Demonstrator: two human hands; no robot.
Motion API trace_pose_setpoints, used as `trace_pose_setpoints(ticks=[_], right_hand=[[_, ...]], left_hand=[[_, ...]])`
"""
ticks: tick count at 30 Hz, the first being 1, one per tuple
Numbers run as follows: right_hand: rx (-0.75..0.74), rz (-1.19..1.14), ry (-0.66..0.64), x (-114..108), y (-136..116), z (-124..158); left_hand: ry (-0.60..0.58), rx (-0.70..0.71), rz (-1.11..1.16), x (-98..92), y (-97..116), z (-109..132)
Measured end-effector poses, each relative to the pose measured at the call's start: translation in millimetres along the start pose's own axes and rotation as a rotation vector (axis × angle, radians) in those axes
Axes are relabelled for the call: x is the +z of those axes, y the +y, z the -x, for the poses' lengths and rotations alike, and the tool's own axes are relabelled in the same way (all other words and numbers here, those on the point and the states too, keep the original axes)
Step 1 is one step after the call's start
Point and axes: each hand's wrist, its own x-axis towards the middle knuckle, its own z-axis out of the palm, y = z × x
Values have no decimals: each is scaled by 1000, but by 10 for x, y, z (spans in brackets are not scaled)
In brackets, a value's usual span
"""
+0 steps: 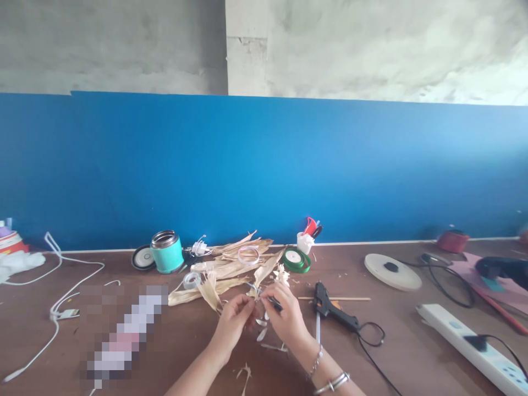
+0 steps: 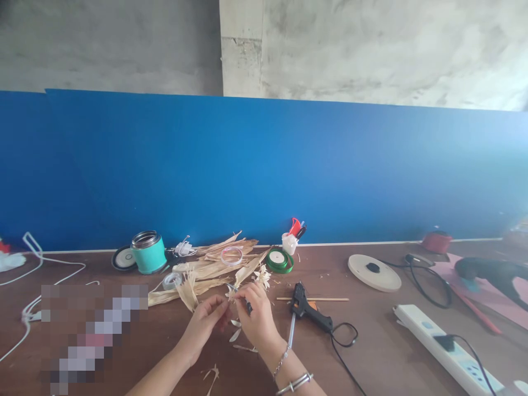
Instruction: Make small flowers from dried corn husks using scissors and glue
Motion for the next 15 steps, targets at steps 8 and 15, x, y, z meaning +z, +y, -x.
trace_pose_setpoints(ticks=[8, 15], right_hand=[[-33, 35, -21, -5, 26, 18], [-52, 42, -16, -10, -4, 9]], left_hand=[[-6, -22, -24, 7, 8, -2], [-20, -9, -52, -24, -56, -31]])
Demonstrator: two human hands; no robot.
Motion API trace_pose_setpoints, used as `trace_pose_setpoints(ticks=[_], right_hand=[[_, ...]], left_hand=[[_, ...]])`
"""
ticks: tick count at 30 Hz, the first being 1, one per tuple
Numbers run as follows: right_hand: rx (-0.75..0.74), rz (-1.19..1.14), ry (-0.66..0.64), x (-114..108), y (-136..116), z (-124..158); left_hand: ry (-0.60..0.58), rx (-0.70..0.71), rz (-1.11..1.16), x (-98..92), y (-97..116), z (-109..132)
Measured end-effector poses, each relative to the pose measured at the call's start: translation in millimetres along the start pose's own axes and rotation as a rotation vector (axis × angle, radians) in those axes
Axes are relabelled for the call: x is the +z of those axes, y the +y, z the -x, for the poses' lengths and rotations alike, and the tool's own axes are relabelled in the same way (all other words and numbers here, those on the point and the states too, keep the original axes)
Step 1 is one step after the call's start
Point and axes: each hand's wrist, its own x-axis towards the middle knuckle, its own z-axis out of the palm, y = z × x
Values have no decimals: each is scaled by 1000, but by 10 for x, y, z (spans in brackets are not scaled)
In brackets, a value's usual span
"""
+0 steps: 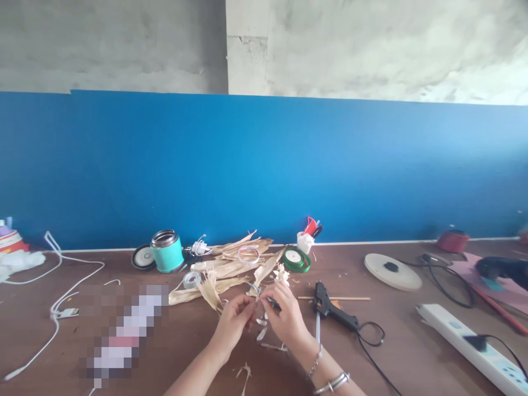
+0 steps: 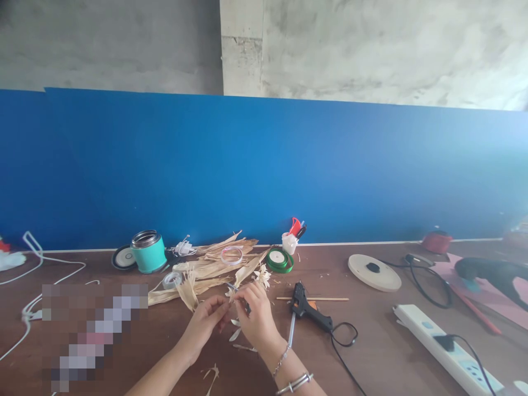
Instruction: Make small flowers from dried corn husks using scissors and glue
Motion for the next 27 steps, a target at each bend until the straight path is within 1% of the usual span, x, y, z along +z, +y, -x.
trace_pose_setpoints(ticks=[6, 20, 23, 27], right_hand=[[10, 11, -20, 15, 22, 12], [21, 17, -10, 9, 16, 12], [70, -10, 2, 21, 7, 23], [239, -111, 14, 40, -16, 38]], left_hand=[[-12, 35, -8, -9, -39, -7], [-24, 20, -17, -7, -25, -2], [1, 1, -7, 16, 36, 23], [33, 3, 23, 41, 102, 47]])
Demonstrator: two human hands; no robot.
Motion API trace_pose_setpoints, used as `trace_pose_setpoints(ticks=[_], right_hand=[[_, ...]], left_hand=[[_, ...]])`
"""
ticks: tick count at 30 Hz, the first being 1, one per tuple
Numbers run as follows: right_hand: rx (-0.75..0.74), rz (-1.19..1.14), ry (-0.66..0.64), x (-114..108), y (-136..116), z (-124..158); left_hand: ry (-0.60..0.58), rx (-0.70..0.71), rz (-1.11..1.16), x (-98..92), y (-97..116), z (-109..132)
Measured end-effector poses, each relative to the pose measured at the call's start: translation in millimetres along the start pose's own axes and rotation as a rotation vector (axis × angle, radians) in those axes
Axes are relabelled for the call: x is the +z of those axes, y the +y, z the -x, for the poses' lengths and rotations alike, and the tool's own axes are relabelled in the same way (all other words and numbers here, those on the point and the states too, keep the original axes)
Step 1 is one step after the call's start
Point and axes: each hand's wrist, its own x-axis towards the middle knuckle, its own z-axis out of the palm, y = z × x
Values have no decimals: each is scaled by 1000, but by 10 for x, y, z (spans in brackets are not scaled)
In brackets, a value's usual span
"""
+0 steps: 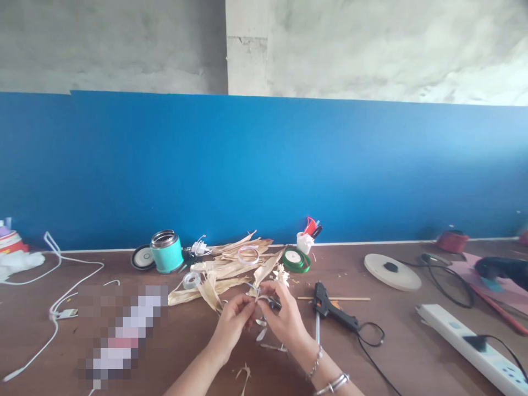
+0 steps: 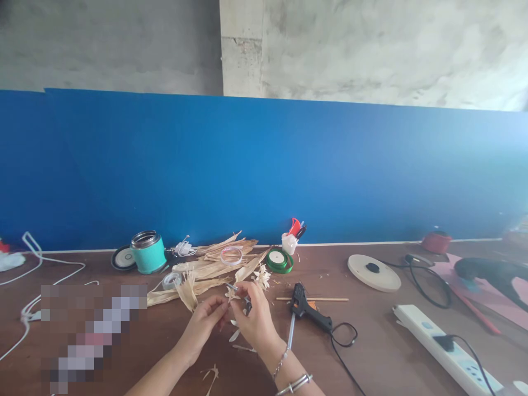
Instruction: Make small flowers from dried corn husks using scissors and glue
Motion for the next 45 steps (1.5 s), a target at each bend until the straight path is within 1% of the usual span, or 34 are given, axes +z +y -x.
trace_pose_setpoints(ticks=[4, 7, 10, 13, 16, 18, 23, 28, 34, 37, 42, 45], right_hand=[[173, -119, -14, -6, -23, -13], [277, -224, -79, -28, -25, -36], [400, -430, -179, -42, -14, -49], [476, -647, -259, -45, -10, -54], [499, -782, -311, -51, -29, -62], [511, -825, -320, -61, -51, -69], [556, -840, -284, -96, -91, -82], [531, -859, -312, -96, -75, -77], [536, -855, -319, -96, -85, -73], [534, -873, -320, -99, -92, -71], [570, -871, -306, -107, -123, -69], [561, -877, -293, -110, -133, -75]], left_hand=[[6, 22, 19, 1, 7, 7], [-1, 31, 21, -2, 21, 13], [-17, 44, 21, -4, 43, 19], [-42, 52, 18, -9, 39, 16], [-69, 60, 23, -15, 16, 10], [-81, 63, 34, -18, 6, 10], [-106, 16, 76, -16, 13, 23], [-142, -19, 135, -16, 7, 31], [-144, -50, 179, -5, 41, 58], [-165, -53, 195, -3, 55, 66], [-182, -68, 213, -19, 30, 58], [-192, -76, 214, -25, 21, 56]])
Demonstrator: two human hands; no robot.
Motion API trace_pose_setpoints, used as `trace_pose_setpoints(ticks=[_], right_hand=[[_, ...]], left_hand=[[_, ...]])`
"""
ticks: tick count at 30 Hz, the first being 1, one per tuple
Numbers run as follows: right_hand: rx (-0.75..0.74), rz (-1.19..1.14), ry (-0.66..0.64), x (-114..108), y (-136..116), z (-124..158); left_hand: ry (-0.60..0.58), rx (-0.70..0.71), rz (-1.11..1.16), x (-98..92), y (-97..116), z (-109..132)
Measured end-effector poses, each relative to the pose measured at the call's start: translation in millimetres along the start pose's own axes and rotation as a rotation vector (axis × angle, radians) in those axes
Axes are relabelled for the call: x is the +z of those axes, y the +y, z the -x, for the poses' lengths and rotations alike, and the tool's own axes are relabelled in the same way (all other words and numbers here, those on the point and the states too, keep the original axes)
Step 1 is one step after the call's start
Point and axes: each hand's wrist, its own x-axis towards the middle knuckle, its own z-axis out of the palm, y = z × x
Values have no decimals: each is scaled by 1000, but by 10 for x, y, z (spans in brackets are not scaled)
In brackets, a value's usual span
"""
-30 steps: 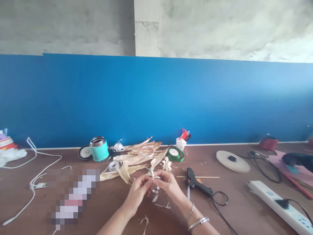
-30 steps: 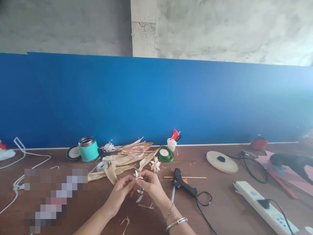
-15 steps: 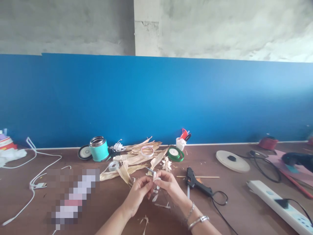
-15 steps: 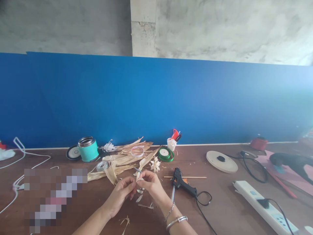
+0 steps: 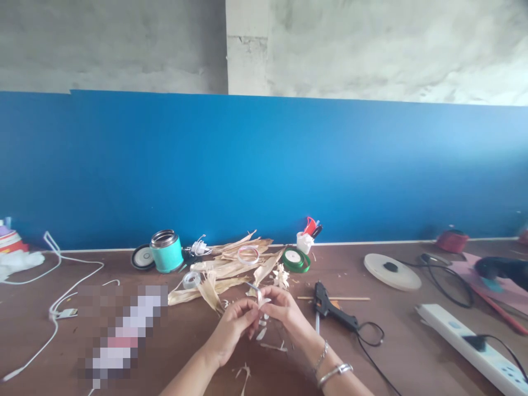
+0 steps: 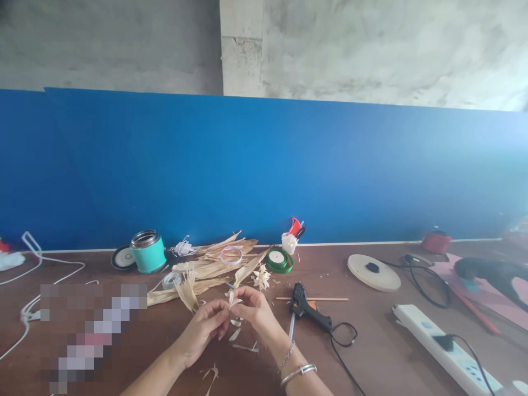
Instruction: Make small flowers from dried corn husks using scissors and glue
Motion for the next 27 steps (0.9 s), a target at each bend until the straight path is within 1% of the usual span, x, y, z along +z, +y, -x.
trace_pose_setpoints(ticks=[8, 14, 20, 22, 24, 26, 27], right_hand=[[-1, -19, -52, -17, -1, -9], [-8, -37, -59, -15, -4, -7], [-7, -28, -82, -14, -7, -2], [-5, 30, -59, -48, -3, -18], [-12, 176, 20, -108, 10, -52], [-55, 428, 137, -176, 33, -93], [-105, 577, 170, -206, 46, -111]], left_hand=[[-38, 0, 38, 6, 5, 12], [-45, 0, 52, -5, -6, 8], [-29, -9, 49, 5, 7, 12], [-15, -6, 39, 5, 20, 13], [10, 6, 29, 3, 36, 10], [42, 31, 25, -3, 47, 2], [64, 42, 24, -8, 49, -4]])
